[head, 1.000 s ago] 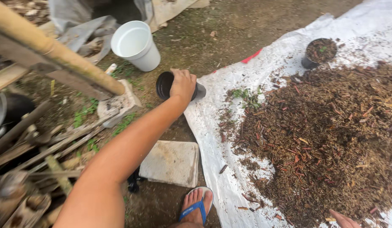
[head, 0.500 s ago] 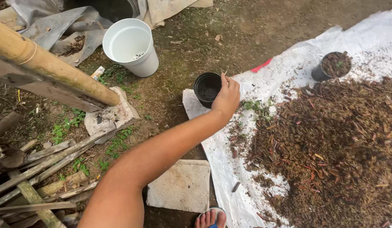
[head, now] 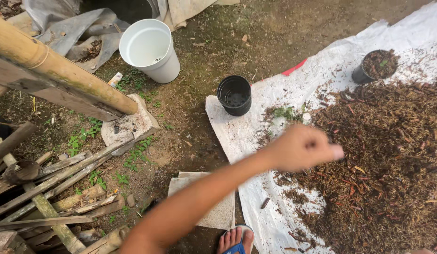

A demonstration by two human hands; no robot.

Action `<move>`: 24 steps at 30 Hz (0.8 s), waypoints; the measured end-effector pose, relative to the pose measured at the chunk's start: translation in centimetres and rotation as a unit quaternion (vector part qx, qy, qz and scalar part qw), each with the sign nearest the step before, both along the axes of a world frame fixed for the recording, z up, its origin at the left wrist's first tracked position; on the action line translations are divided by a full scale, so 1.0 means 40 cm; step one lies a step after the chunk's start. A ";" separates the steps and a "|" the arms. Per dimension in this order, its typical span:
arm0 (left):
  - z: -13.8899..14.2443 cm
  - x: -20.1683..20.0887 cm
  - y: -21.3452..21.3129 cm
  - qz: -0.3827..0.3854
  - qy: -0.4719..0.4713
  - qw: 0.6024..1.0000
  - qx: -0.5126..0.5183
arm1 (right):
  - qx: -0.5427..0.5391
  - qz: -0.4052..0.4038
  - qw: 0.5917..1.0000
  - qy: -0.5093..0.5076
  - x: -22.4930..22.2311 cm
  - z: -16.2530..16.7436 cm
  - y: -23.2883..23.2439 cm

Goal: The person fills small black plastic pots with soil from a large pile on a white tarp, places a seedling into each pot, and arranges the finished pots on the ground.

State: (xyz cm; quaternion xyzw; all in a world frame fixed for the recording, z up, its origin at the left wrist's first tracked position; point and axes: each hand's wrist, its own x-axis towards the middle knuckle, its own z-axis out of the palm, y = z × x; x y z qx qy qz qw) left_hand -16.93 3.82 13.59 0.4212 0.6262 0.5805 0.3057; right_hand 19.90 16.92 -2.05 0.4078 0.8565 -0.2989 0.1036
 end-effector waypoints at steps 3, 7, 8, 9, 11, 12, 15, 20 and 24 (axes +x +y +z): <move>-0.078 0.253 0.053 -0.137 0.603 0.734 -0.281 | 0.074 0.023 0.993 0.089 -0.086 0.039 0.110; -0.123 0.472 0.049 -0.203 0.068 0.957 -0.196 | 0.014 -0.021 0.982 0.186 -0.112 0.107 0.109; -0.113 0.523 0.051 -0.135 0.049 0.981 -0.129 | -0.094 -0.119 0.954 0.260 -0.111 0.130 0.095; -0.104 0.555 0.069 -0.069 0.045 0.995 -0.052 | -0.194 -0.213 0.895 0.340 -0.134 0.140 0.081; -0.090 0.583 0.103 -0.028 -0.100 0.994 0.026 | -0.247 -0.289 0.814 0.439 -0.185 0.173 0.082; -0.078 0.610 0.120 -0.047 -0.257 0.965 0.015 | -0.207 -0.286 0.822 0.448 -0.194 0.199 0.096; -0.058 0.658 0.111 -0.074 -0.233 0.967 0.072 | -0.168 -0.217 0.807 0.523 -0.211 0.257 0.132; -0.072 0.456 0.070 -0.264 -0.191 0.941 -0.094 | -0.097 -0.133 0.895 0.416 -0.132 0.275 0.167; -0.054 0.074 -0.038 0.222 0.305 0.924 -0.063 | -0.047 -0.119 0.965 0.231 0.005 0.188 0.224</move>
